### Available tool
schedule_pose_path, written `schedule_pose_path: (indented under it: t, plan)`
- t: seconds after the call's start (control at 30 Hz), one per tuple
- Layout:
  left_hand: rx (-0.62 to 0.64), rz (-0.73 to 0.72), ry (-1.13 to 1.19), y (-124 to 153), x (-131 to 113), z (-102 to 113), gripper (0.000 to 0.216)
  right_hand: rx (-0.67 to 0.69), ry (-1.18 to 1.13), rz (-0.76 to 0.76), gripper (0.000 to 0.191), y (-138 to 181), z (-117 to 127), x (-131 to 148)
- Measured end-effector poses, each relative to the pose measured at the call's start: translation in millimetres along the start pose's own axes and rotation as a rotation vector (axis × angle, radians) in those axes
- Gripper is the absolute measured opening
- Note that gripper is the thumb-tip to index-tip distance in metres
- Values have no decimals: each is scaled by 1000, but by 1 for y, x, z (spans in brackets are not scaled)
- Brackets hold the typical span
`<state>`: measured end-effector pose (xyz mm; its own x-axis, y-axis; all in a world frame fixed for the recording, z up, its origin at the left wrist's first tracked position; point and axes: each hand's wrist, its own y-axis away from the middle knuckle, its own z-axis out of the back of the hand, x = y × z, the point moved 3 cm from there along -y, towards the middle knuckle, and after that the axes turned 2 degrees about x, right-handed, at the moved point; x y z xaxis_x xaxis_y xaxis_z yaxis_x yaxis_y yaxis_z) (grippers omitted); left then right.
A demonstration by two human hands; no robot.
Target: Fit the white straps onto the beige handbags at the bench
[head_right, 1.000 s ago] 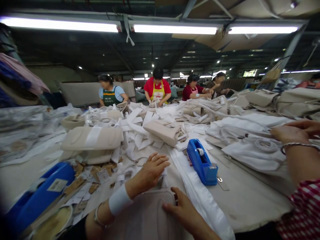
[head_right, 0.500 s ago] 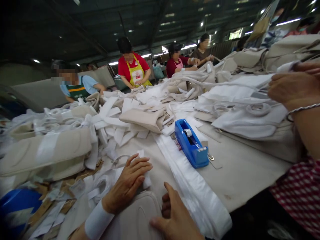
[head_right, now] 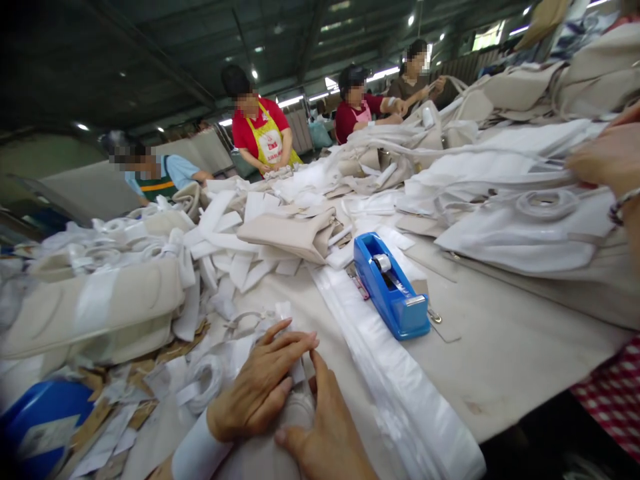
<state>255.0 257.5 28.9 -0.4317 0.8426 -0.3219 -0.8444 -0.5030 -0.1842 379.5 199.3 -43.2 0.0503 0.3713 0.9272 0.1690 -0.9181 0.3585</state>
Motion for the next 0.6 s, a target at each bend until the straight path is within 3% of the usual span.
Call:
schedule_pose_path:
  t: [0.2,0.4,0.53,0.6]
  plan:
    - [18,73,-32,1,-1,-6,62,115,-154,120,93,-5,-3,2]
    - [-16,124,-13,4,-1,-5,59,28,-32,341,67,-2,-7,4]
    - [-45,102,13,8,-2,-3,53,116,62,449,57,0,-7,1]
    - [-58,93,7,10,-2,-2,40,119,129,483,56,0,-4,-3]
